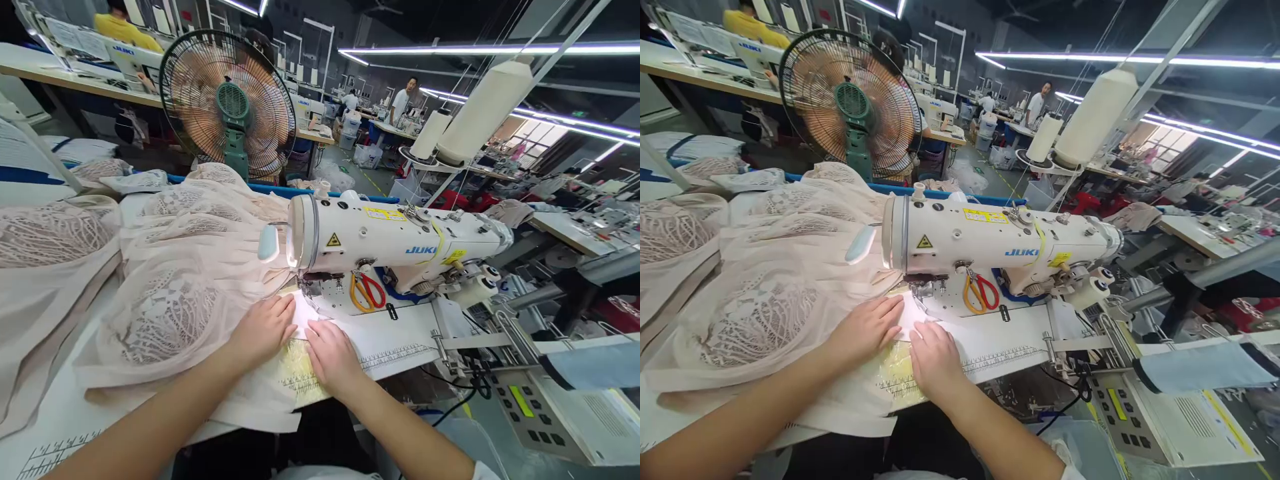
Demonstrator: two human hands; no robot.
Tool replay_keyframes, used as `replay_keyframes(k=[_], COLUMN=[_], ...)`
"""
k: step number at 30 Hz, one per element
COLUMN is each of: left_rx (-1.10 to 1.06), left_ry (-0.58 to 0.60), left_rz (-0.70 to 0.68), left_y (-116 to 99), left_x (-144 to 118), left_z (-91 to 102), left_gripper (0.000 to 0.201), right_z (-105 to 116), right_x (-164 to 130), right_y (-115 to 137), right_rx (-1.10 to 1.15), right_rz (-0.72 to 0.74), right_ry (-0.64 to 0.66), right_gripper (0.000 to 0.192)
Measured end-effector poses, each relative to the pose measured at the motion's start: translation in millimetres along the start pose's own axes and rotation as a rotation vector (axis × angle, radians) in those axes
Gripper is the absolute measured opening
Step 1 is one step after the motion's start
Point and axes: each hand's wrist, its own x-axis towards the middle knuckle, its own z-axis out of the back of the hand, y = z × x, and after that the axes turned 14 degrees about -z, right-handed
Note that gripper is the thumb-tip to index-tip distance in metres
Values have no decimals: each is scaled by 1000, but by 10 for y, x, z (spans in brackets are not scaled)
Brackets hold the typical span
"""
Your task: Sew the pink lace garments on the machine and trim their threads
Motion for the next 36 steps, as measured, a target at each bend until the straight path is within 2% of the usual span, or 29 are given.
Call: replay_keyframes(k=[5, 11, 20, 26, 32, 36], left_rx=[70, 85, 69, 57, 63, 88], left_ry=[-9, -9, -54, -42, -14, 16], left_rz=[16, -2, -7, -42, -75, -147], left_y=[56, 59, 111, 106, 204, 108], left_x=[147, 133, 247, 215, 252, 225], left_z=[47, 64, -44, -24, 9, 75], left_gripper=[33, 28, 36, 35, 34, 28], right_z=[16, 97, 40, 62, 53, 61], right_x=[4, -41, -5, -9, 97, 191], right_y=[-2, 57, 24, 55, 111, 186], right_rx=[38, 94, 43, 59, 84, 98], right_rz=[0, 51, -32, -39, -83, -124], right_ry=[14, 65, 64, 75, 70, 104], right_gripper=[32, 33, 35, 35, 35, 36])
